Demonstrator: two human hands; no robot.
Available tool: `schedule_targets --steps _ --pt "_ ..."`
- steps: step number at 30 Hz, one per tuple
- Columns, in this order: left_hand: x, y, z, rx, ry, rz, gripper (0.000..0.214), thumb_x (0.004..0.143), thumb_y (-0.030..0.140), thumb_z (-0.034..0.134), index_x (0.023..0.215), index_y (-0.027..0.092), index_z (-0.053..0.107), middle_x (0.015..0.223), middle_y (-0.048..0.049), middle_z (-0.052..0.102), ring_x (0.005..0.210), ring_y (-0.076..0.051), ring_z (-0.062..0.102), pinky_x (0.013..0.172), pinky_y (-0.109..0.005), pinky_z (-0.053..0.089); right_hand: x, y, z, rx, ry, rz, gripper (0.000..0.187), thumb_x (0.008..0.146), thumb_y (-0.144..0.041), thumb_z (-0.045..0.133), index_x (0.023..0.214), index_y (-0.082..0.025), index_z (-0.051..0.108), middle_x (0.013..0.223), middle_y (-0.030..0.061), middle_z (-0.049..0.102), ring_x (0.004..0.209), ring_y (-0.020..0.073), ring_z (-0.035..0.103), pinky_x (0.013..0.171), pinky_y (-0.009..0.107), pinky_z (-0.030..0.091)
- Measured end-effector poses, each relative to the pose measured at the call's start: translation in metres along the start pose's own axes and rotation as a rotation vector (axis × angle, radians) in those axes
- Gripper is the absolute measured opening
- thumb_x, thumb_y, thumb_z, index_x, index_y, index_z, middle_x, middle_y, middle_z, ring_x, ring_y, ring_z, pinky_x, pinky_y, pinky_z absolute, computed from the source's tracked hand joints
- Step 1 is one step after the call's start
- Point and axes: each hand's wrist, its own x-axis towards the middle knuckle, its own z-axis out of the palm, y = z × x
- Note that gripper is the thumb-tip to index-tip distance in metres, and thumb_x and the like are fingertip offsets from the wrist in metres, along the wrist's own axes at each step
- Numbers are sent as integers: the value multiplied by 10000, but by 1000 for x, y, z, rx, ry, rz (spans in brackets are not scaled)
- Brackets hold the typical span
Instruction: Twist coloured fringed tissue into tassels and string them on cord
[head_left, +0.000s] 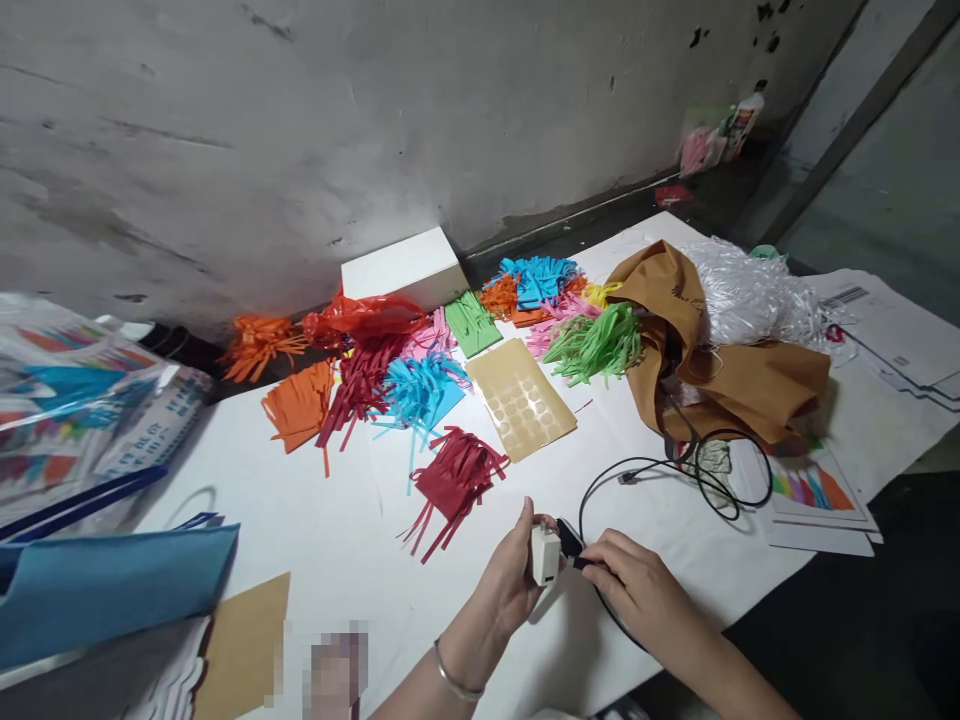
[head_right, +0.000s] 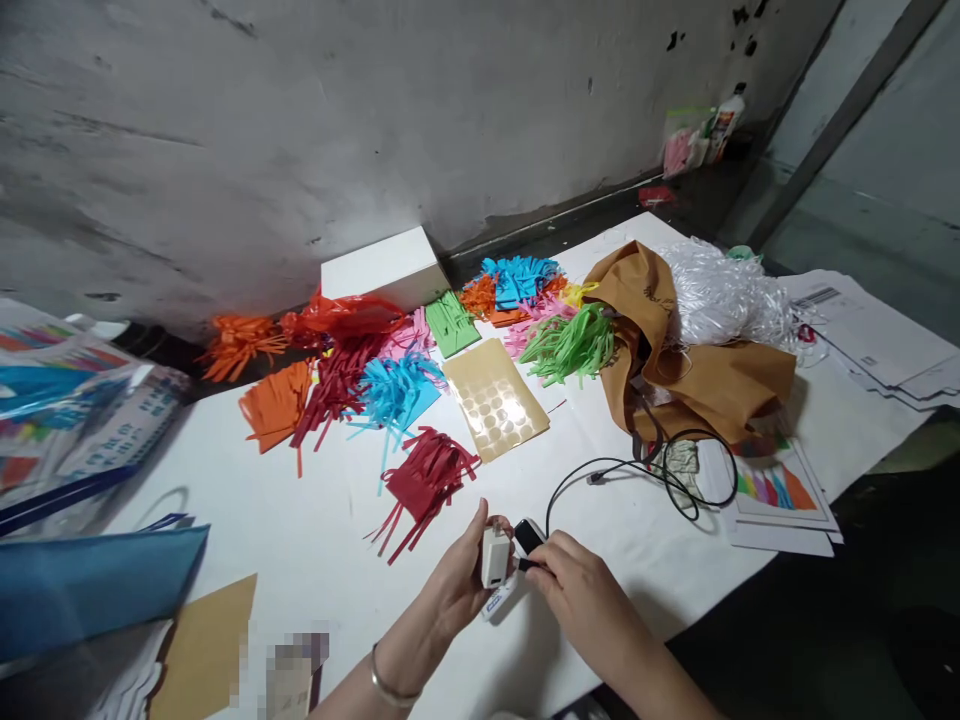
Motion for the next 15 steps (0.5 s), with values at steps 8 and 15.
schedule_targets --steps 8,15 --pt "-28 -1 0 73 -32 128 512 859 660 664 796 161 575 668 -15 629 573 -129 583 574 -235 465 -11 -6 30 -270 184 -215 198 985 -134 478 1041 -241 635 898 39 698 807 219 688 710 329 537" --pt "-31 -5 -8 130 -4 201 624 663 725 791 856 162 605 707 5 622 662 -146 584 604 -258 458 -16 6 24 -388 178 -149 162 997 -200 497 1061 -255 635 926 35 708 822 204 689 716 306 556"
